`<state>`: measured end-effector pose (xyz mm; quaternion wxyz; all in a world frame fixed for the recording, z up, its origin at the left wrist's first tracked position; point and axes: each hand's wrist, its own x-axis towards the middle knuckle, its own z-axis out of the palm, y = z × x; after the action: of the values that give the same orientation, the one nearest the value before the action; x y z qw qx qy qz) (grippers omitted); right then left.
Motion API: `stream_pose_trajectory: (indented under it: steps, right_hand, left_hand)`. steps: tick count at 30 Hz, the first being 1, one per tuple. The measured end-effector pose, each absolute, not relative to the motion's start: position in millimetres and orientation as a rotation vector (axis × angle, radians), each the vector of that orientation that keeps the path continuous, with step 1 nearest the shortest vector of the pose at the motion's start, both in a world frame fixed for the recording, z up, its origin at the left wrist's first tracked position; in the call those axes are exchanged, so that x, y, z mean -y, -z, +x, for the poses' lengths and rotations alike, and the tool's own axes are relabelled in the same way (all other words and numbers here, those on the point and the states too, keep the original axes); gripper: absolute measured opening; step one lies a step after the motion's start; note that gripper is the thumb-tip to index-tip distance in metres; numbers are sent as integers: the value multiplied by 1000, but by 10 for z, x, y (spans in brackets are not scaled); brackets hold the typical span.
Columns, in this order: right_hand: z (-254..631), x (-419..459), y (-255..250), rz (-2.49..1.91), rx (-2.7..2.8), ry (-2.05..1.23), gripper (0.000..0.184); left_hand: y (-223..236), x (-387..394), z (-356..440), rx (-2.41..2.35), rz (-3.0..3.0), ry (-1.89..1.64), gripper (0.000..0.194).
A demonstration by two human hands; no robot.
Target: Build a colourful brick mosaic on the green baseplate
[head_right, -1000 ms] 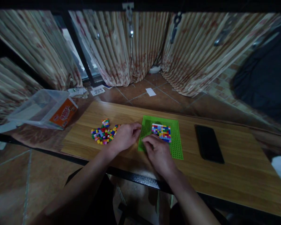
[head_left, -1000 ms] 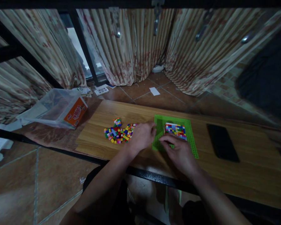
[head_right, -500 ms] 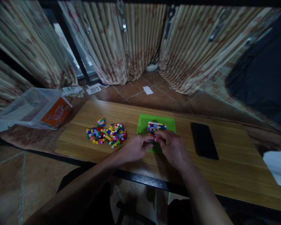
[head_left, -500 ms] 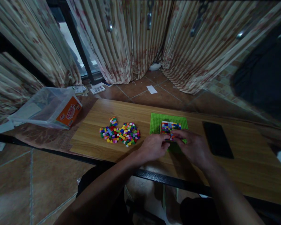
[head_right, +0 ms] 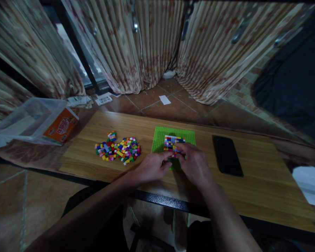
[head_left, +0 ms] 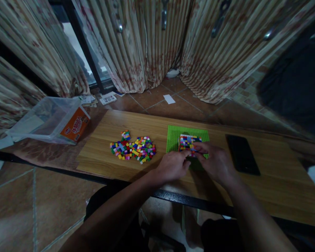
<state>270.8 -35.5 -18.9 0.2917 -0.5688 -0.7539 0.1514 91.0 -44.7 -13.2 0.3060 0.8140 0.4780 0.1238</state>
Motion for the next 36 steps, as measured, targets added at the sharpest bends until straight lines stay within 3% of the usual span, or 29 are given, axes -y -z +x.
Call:
stream_pose_trajectory:
  steps: [21, 36]
  right_hand:
    - [2718, 290, 189, -1726, 1659, -721, 19]
    - [2715, 241, 195, -1725, 1659, -730, 18]
  left_hand:
    - [169, 492, 935, -1290, 2322, -227, 39]
    - [200, 512, 957, -1272, 2389, -247, 37]
